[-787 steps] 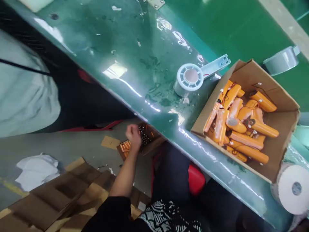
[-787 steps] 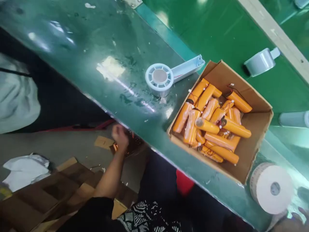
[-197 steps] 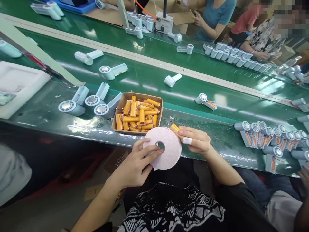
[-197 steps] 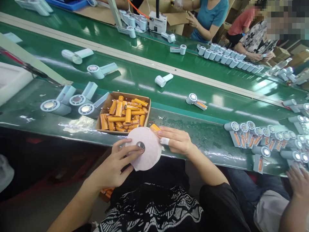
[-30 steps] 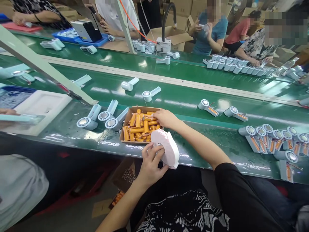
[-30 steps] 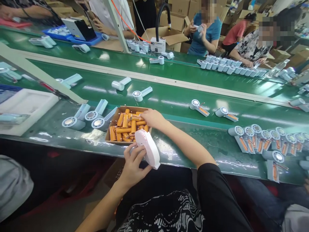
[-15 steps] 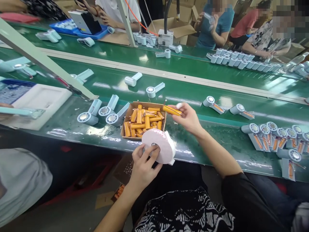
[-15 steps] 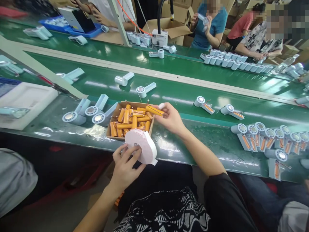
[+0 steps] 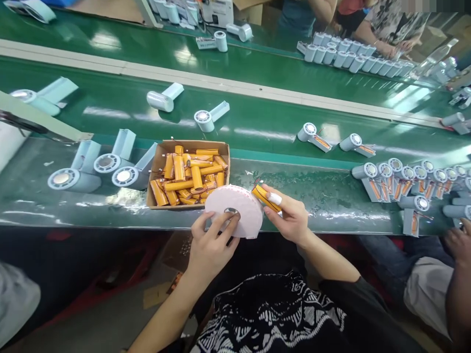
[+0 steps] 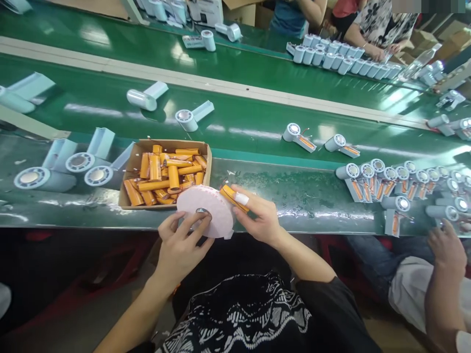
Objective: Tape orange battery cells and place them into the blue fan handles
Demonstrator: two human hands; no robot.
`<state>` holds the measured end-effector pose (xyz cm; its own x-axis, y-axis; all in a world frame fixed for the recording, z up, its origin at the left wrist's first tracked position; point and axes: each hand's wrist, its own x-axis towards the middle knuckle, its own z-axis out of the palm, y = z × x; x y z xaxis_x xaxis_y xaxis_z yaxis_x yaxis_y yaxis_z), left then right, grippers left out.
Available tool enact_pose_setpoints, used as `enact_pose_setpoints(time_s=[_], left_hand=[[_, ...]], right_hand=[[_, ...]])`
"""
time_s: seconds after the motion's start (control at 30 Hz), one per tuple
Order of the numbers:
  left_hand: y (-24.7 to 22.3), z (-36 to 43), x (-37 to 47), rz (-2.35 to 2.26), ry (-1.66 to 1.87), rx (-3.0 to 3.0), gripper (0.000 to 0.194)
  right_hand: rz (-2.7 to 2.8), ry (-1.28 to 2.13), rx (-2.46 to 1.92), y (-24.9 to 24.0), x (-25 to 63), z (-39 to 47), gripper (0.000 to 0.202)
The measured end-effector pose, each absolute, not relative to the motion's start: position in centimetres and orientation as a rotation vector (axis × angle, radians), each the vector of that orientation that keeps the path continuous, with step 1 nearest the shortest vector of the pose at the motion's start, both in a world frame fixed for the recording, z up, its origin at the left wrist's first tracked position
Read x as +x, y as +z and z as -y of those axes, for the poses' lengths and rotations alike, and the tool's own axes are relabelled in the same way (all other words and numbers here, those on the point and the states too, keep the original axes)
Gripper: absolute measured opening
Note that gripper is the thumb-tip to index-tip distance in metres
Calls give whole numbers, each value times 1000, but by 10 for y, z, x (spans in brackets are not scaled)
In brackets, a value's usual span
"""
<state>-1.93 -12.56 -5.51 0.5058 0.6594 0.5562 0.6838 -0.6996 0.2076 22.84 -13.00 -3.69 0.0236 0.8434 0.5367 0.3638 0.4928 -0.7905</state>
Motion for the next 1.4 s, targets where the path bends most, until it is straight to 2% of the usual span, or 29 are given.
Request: enact_pose_setpoints(time_s=[0.2, 0.33, 0.47, 0.53, 0.6, 0.73, 0.8, 0.9, 0.97, 1.03, 1.17, 1.23, 1.33, 1.4], left_hand=[[-46, 122, -20, 1165, -868, -2698, 48], [-36, 115, -22, 1057, -754, -2674, 58], [-28, 110, -12, 992, -661, -2672, 53], [-28, 110, -2, 998, -706, -2665, 50], [-32, 112, 9, 1055, -791, -2631, 47], [-47, 122, 33, 1132, -971, -2540, 47], [-55, 128, 43, 1147, -1040, -2521, 48], [-64, 138, 54, 1128, -1035, -2638, 35], [-66, 139, 60, 1021, -958, -2812, 32], [-64, 128, 68, 916, -750, -2984, 40], [-38, 67, 89, 834, -107, -3195, 63], [-19, 27, 98, 819, 27, -3250, 56], [4, -40, 107, 1039, -3, -3160, 37], [9, -86, 111, 1315, -34, -2961, 38]], right_hand=[[1563, 779, -1171, -37, 241, 137, 43], [1480, 1060, -1286, -18, 255, 131, 49], [1452, 1293, -1413, -5, 272, 119, 25], [1261, 1340, -1393, -11, 272, 118, 26], [951, 1298, -1302, -25, 259, 122, 38], [370, 935, -1092, -53, 212, 137, 55], [239, 848, -1047, -55, 203, 139, 58], [306, 781, -992, -37, 238, 125, 58], [408, 571, -926, -19, 283, 109, 51], [459, 355, -897, -7, 324, 96, 47], [536, 496, -954, -17, 347, 95, 66], [549, 559, -1002, -33, 339, 106, 69], [519, 537, -1075, -54, 333, 122, 66], [494, 529, -1110, -60, 337, 126, 63]])
